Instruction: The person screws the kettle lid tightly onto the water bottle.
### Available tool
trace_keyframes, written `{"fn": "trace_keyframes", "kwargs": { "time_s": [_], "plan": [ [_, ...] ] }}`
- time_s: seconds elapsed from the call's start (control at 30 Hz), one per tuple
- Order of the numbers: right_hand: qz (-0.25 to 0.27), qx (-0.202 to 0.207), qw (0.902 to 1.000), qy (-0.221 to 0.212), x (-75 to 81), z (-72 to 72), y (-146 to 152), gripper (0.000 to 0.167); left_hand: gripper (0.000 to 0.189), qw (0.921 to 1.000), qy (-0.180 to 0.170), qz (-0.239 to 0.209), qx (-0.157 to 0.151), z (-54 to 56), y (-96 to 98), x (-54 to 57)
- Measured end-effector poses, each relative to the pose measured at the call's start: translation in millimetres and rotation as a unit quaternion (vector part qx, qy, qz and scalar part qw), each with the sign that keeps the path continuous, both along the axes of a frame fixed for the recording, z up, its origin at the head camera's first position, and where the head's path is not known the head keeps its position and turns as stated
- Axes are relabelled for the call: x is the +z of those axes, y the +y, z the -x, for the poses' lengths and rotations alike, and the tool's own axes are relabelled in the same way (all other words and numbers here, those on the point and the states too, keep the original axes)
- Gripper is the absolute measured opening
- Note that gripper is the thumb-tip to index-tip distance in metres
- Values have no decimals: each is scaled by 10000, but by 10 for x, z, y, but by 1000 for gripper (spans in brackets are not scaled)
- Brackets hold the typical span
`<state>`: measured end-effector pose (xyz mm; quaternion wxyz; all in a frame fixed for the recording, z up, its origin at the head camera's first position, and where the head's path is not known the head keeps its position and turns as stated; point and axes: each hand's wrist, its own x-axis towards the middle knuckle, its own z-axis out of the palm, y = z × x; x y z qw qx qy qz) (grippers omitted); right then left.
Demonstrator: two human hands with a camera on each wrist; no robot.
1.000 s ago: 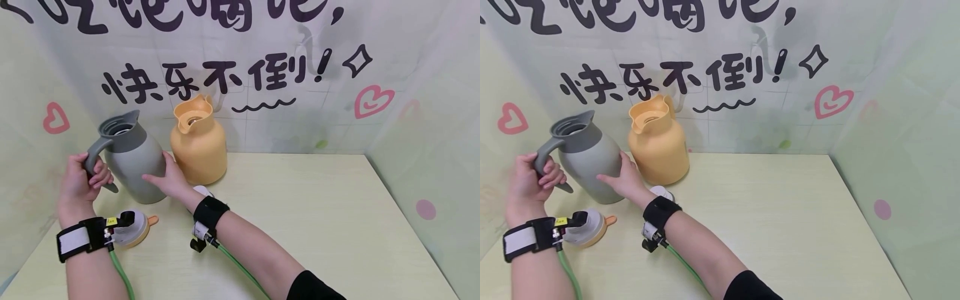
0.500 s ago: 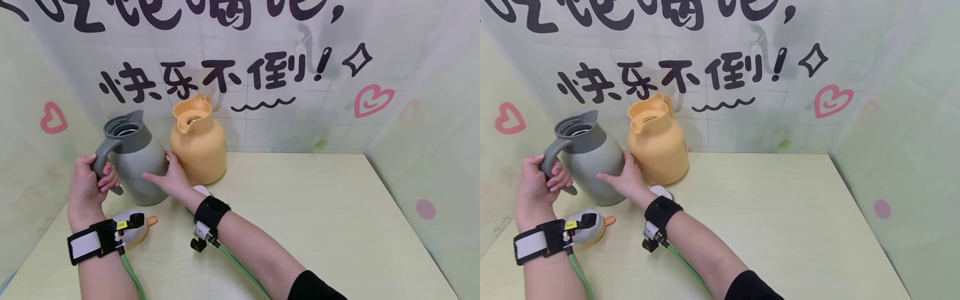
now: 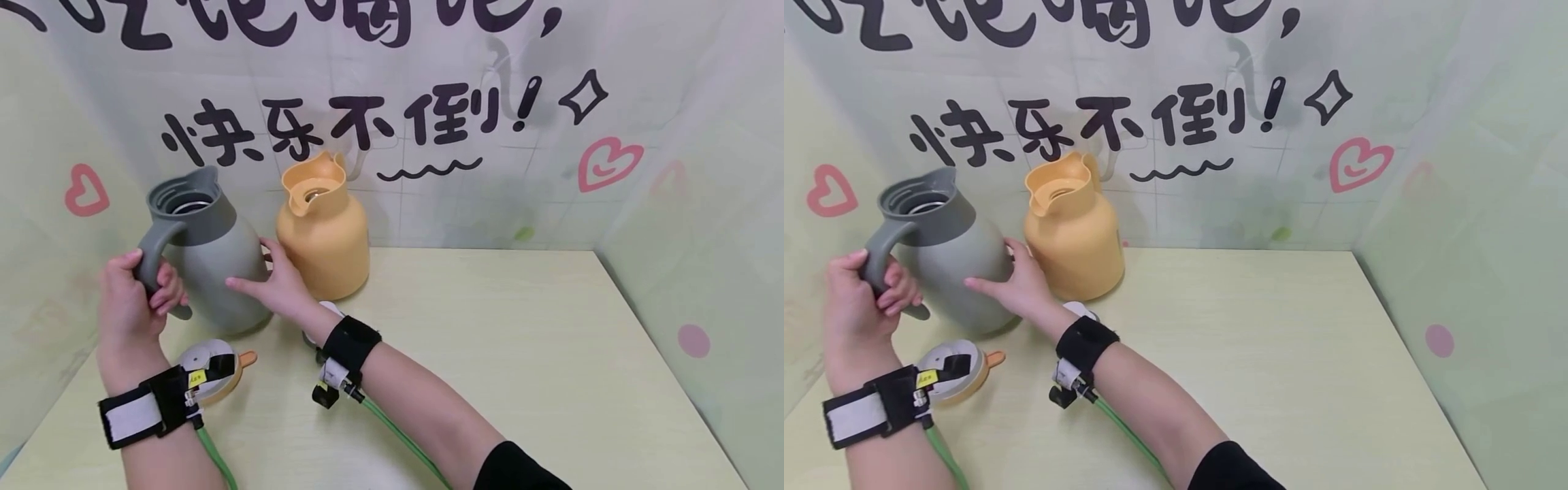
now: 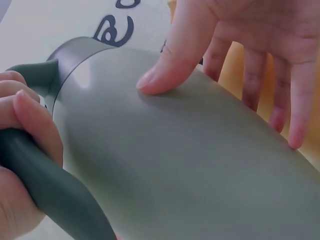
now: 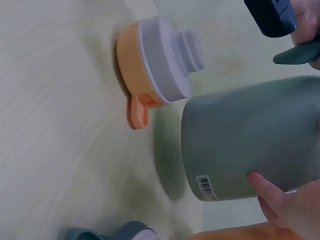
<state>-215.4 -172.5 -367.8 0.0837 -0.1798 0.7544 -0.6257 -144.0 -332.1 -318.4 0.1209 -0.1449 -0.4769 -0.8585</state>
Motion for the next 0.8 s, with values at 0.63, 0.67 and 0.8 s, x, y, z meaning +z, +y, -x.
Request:
{"fn": "trace_keyframes", "kwargs": {
  "time_s": [0.63,0.67,0.8],
  "plan": [
    [283,850,9960,-4,344,-149,436,78,54,9988,75,327,370,-402,413,328],
    [295,880,9957,-7,354,-164,470,78,54,9984,49,403,395,-429,449,338],
    [291,936,9952,24,391,-240,610,79,53,9970,283,631,347,-518,589,362]
  ]
}}
